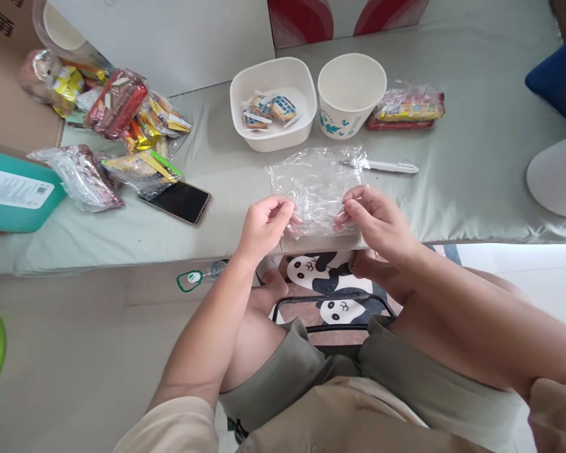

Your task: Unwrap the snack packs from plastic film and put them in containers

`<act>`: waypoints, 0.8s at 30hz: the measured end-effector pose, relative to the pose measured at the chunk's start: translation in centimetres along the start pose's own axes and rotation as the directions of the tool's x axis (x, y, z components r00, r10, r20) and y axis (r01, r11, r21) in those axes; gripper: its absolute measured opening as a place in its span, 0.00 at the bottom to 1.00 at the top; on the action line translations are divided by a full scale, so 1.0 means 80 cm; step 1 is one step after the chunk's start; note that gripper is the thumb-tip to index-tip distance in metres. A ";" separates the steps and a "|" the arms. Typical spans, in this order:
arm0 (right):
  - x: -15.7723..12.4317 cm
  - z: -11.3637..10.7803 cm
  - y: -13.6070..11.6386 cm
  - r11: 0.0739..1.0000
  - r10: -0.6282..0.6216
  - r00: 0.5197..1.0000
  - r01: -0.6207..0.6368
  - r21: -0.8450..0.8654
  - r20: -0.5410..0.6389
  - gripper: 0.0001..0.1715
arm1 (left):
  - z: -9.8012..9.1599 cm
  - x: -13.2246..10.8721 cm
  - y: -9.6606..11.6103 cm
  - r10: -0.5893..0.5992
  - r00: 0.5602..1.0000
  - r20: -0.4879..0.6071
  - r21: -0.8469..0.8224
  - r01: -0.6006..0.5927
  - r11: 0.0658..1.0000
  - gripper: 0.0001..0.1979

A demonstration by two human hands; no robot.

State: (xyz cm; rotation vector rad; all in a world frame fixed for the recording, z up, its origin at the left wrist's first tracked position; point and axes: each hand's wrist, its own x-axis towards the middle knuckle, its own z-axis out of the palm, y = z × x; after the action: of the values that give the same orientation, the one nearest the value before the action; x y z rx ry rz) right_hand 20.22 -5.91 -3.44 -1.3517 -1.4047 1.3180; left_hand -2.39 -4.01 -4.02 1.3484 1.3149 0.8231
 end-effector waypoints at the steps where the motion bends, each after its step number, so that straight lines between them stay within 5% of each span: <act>1: 0.003 0.001 0.001 1.000 0.010 1.000 -0.010 -0.015 0.018 0.19 | -0.001 0.001 -0.002 -0.018 1.000 -0.008 0.005 0.018 1.000 0.13; 4: 0.005 0.001 0.002 0.986 0.060 0.998 -0.055 -0.156 0.030 0.20 | -0.004 0.002 -0.005 -0.060 0.998 -0.009 0.046 0.061 0.997 0.11; 7: 0.001 -0.005 0.005 0.908 0.047 0.999 -0.054 -0.415 -0.028 0.32 | -0.008 0.000 -0.006 -0.125 0.992 0.032 0.141 0.119 0.983 0.10; 12: -0.006 -0.016 0.024 0.705 -0.159 0.987 0.085 -0.704 -0.040 0.42 | -0.009 -0.005 -0.002 -0.107 0.989 0.101 0.371 0.062 0.927 0.13; 16: -0.013 -0.012 0.020 0.535 -0.379 0.921 0.140 -0.833 -0.088 0.35 | -0.007 -0.005 0.001 0.046 0.999 0.006 0.581 -0.041 0.813 0.10; 19: -0.023 -0.001 0.009 0.416 -0.553 0.818 0.437 -0.798 0.159 0.26 | -0.008 -0.001 0.001 0.071 0.997 -0.017 0.661 -0.042 0.749 0.15; 21: -0.029 0.009 0.009 0.361 -0.544 0.749 0.615 -0.701 0.377 0.23 | -0.011 0.000 0.001 0.080 0.996 -0.033 0.674 -0.037 0.738 0.17; 24: -0.030 0.018 0.020 0.390 -0.401 0.784 0.614 -0.687 0.473 0.25 | -0.016 -0.005 0.005 0.262 0.961 -0.086 0.661 -0.142 0.737 0.16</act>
State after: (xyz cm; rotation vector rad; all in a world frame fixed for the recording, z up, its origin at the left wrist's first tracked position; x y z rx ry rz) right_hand 19.46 -8.62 -4.91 -1.0942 -2.5580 0.3334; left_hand -3.59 -4.10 -3.27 2.0394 1.7068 0.6528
